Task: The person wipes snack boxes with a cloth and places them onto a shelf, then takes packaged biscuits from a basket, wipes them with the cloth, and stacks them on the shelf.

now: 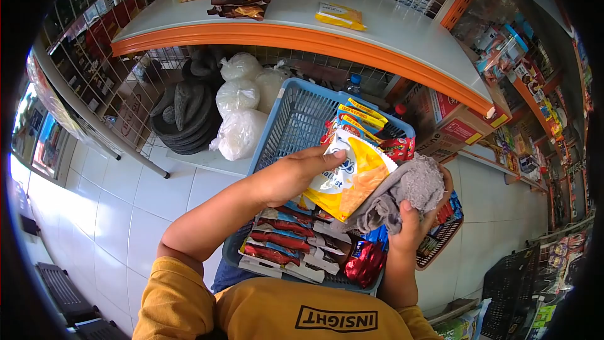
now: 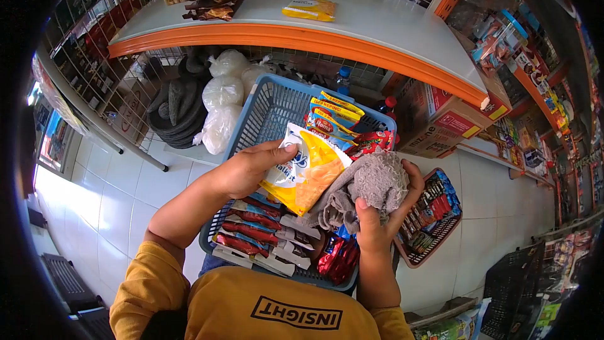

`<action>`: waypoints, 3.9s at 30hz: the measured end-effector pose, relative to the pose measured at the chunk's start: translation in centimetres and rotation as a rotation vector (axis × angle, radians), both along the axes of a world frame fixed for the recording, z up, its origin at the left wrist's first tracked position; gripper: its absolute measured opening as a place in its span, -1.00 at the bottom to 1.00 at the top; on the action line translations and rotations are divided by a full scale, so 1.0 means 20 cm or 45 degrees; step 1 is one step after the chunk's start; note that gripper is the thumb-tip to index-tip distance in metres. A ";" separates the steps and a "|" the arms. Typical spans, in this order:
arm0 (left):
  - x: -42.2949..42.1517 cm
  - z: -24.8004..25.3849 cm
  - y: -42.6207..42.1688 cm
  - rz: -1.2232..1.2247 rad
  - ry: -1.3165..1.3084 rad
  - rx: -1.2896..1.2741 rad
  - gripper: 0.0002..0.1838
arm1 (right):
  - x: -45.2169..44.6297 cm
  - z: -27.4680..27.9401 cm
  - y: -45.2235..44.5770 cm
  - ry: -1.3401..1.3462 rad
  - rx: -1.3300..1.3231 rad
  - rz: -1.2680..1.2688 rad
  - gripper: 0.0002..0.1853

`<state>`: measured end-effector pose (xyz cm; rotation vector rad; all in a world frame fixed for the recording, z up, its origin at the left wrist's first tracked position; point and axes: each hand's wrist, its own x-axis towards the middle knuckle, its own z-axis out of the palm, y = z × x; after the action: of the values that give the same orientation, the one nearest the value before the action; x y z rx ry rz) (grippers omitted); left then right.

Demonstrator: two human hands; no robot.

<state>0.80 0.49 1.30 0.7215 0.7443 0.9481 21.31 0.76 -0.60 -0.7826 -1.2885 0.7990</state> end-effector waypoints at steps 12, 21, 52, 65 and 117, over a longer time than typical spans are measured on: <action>0.00 0.00 0.00 0.002 0.029 -0.016 -0.53 | 0.01 -0.01 -0.01 -0.016 -0.017 0.011 -0.13; 0.00 0.02 -0.01 -0.089 0.445 0.194 -0.40 | 0.05 -0.01 0.06 -0.564 0.464 -0.152 -0.31; -0.18 0.66 0.46 0.755 0.432 0.807 -0.36 | 0.15 -0.05 0.04 -0.423 0.224 0.062 -0.57; -0.23 0.49 1.13 0.948 0.968 0.544 -0.03 | 0.13 -0.02 -0.03 -0.653 0.329 0.094 -0.56; 0.06 0.09 -0.04 0.033 0.452 0.771 -0.60 | 0.01 0.12 0.05 -0.486 0.279 -0.069 -0.54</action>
<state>2.00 -0.27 3.06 1.4401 0.7778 1.0944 21.44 1.80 1.85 -0.8119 -1.6555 0.4655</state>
